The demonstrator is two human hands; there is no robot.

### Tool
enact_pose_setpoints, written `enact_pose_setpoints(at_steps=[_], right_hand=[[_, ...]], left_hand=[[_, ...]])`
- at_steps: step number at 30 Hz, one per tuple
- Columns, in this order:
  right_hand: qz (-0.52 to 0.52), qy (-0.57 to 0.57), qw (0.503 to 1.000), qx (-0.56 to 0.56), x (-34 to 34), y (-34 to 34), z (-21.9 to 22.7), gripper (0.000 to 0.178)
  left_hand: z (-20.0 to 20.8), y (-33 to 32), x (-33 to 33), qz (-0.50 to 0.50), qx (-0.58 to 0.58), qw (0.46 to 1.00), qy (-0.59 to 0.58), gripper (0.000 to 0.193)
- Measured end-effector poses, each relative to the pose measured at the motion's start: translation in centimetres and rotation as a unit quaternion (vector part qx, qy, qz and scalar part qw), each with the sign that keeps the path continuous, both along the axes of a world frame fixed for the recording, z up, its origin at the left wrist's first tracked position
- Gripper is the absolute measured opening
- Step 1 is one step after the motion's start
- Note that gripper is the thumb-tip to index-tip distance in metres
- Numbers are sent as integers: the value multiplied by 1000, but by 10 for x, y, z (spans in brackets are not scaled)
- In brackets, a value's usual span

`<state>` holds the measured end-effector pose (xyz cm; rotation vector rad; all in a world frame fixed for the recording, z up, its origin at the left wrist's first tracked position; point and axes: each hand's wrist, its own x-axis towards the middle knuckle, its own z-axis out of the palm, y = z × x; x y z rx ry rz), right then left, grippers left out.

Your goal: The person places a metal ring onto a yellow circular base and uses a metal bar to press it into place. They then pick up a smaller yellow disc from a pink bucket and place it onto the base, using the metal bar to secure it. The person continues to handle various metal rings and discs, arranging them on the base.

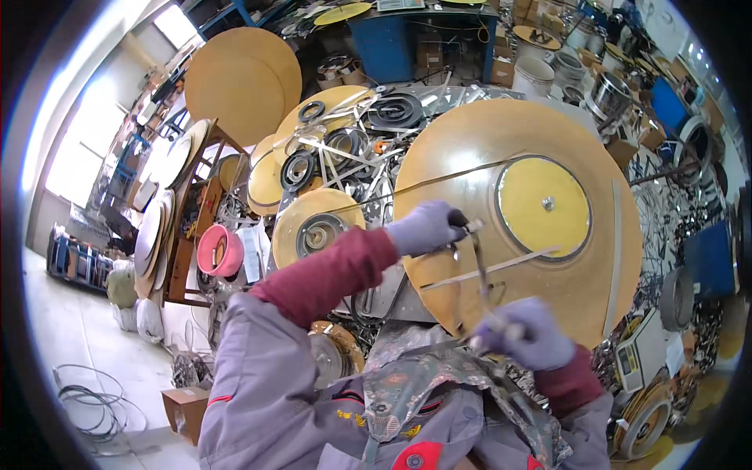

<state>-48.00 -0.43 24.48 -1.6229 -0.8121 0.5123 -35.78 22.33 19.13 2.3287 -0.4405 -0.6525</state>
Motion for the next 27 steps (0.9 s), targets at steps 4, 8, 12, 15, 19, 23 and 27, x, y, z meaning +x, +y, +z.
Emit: enact_pose_setpoints(at_steps=[4,8,12,15,19,23,27], right_hand=[[38,-149,988,10,-2,40,-8,30],[-225,234,943,68,-8,-23,-37,21],[-651,99,753,-12,-2,-204,-102,38],[-614,-94,591,-514,-76,-448,-186,41],[-154,-172,526,-819,-185,-483,-204,41],[-438,-108,793,-410,-58,-225,-157,44],[-252,-267,866,-340,21,-79,-222,63]], left_hand=[[-72,-33,-10,-62,41,987,-146,18],[-117,-38,-30,-68,89,978,-176,13],[-117,-29,-55,-84,123,969,-197,12],[-127,-26,-52,-95,153,961,-210,10],[-133,-21,-30,-70,159,952,-251,9],[-114,-9,-12,-17,59,977,-204,12],[-101,-28,-14,-58,117,973,-192,11]])
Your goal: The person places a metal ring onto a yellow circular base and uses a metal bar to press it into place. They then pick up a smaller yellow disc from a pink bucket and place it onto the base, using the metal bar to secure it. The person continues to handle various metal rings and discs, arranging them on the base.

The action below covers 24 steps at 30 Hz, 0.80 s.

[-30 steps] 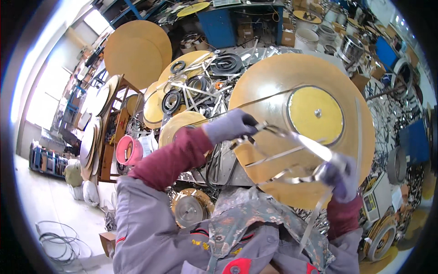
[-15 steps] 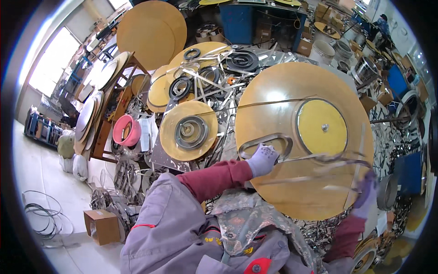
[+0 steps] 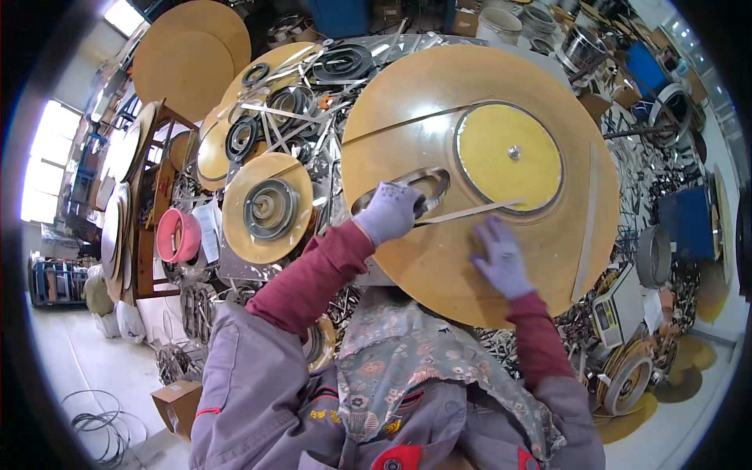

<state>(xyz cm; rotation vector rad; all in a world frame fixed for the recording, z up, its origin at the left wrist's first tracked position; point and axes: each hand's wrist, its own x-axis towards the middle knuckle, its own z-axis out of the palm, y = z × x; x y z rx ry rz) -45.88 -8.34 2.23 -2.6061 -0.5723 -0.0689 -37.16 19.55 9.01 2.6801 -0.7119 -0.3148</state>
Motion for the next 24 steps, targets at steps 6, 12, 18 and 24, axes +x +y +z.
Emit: enact_pose_setpoints(at_steps=[6,12,18,24], right_hand=[[56,94,990,-90,-91,-30,-2,67],[30,237,955,-178,-182,-150,31,31],[34,-21,997,70,32,55,32,43],[157,-63,984,-64,122,157,-32,35]], left_hand=[[-52,-15,-63,-2,119,988,-94,15],[-94,-14,-98,-30,98,980,-171,14],[-79,-7,-120,-59,128,985,-100,16],[-96,8,-129,-67,126,982,-121,16]])
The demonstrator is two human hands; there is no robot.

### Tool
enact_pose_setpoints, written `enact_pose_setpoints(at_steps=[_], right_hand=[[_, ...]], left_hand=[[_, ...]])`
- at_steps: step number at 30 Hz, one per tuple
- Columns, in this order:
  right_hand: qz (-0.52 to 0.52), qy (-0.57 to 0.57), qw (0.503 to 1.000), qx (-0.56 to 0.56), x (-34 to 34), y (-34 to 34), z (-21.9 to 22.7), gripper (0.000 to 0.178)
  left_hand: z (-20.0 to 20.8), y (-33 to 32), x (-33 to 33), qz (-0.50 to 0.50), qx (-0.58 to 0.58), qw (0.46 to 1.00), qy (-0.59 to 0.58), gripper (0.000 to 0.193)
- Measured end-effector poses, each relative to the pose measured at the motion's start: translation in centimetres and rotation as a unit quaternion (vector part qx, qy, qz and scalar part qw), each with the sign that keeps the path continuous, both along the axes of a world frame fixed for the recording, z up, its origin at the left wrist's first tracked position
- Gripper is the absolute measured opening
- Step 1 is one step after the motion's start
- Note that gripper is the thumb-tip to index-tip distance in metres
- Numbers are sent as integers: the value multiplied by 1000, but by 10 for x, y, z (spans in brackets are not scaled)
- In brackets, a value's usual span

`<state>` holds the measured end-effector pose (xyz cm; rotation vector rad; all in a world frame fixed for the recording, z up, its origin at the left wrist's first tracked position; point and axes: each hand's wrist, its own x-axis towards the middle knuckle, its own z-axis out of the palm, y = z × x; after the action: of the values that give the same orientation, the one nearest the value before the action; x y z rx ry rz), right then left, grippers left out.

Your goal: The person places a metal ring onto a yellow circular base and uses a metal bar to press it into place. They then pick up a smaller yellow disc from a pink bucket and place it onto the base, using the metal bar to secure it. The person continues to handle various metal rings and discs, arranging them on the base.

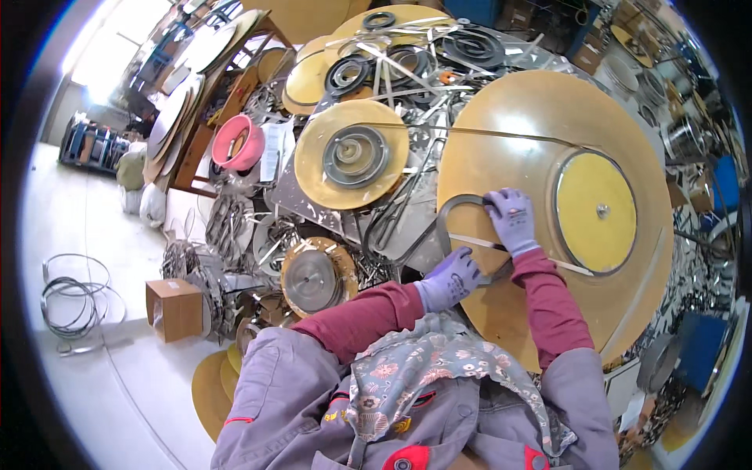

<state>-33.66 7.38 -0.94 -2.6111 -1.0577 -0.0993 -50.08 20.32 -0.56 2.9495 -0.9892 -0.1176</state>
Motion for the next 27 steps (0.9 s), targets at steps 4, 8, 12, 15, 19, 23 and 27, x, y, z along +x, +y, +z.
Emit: enact_pose_setpoints(at_steps=[4,8,12,15,19,23,27], right_hand=[[-5,11,997,80,1,-24,8,43],[-23,82,996,31,-68,-115,4,58],[-84,186,974,-96,-212,-256,24,63],[-170,257,932,-192,-321,-372,49,51],[-290,209,925,-126,-326,-366,49,39],[-227,141,960,82,-191,-210,28,38],[-134,40,983,122,-61,-56,19,51]], left_hand=[[13,8,2,28,-11,1000,7,18],[23,15,11,46,-16,999,0,16],[24,13,22,34,-38,999,-13,14],[19,16,25,43,-48,997,-38,17],[-1,18,21,48,-80,993,-70,25],[-6,21,11,74,-82,994,-27,31],[1,24,15,30,-45,997,-57,37]])
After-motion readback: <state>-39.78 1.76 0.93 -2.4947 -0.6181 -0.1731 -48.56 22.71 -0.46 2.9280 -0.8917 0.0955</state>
